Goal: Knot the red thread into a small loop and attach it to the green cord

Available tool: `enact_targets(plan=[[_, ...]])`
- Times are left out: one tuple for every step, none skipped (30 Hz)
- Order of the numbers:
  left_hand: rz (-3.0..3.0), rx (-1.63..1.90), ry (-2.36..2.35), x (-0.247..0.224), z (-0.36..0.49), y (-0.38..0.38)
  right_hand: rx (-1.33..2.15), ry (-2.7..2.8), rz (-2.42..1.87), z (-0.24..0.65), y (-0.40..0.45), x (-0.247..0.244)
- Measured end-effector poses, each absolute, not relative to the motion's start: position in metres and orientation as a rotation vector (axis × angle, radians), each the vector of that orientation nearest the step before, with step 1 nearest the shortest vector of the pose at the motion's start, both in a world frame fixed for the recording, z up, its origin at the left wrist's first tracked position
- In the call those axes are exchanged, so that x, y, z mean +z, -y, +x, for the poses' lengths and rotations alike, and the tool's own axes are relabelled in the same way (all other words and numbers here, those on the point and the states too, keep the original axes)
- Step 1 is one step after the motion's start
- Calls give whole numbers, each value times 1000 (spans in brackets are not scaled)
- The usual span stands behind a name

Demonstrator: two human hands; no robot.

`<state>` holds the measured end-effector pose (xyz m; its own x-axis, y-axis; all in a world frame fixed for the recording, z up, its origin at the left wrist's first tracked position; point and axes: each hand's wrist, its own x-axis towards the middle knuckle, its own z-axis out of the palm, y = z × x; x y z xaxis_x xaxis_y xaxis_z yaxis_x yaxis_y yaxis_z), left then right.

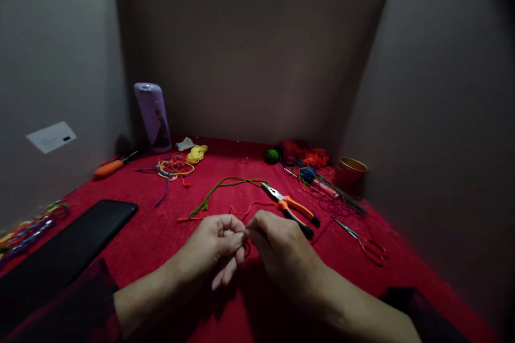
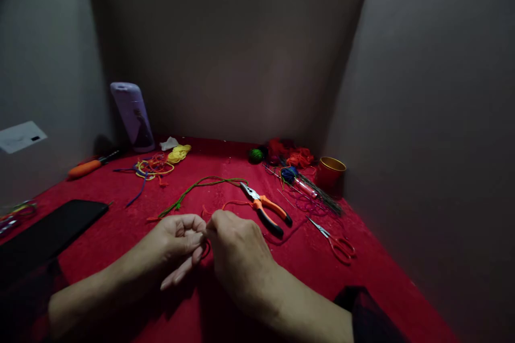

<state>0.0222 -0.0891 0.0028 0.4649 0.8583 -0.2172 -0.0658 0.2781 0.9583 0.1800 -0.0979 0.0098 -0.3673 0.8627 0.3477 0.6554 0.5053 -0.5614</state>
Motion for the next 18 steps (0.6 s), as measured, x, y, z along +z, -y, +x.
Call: enact_targets(plan=[[1111,744,-878,3,23,90,447,2119,-1239,181,98,9],[1106,748,-872,4,24,90,477,2094,-1238,182,98,8],[1101,756,-865,4,24,90,519,2063,-1230,182,99,8],[1096,768,-856,3,25,90,566,2032,-1215,183,99,7],[1090,780,-842,2,25,89,610,2006,-1199,183,100,7],[1087,792,-827,1,25,89,641,1990,-1183,183,100,6],[1089,800,-816,0,26,88,658,1983,-1172,183,100,5],[1097,800,-810,0,26,88,664,1983,-1164,183,100,4],[1104,795,-811,0,26,88,664,1985,-1157,183,100,3],[1113,785,-824,0,26,88,661,1983,-1150,184,99,1],[1122,773,-846,1,26,88,653,1979,-1144,184,99,0],[1125,761,-868,2,26,88,646,1974,-1137,185,99,-2],[1126,755,-890,4,26,89,641,1969,-1131,186,99,-3],[1126,754,-910,6,27,90,636,1963,-1125,186,99,-4],[1125,754,-932,8,27,90,635,1960,-1117,187,99,-5],[1125,754,-960,10,28,91,634,1958,-1109,187,99,-5],[1126,751,-991,12,28,91,633,1955,-1107,187,99,-5],[1129,745,-1021,14,29,91,635,1951,-1106,187,99,-5]])
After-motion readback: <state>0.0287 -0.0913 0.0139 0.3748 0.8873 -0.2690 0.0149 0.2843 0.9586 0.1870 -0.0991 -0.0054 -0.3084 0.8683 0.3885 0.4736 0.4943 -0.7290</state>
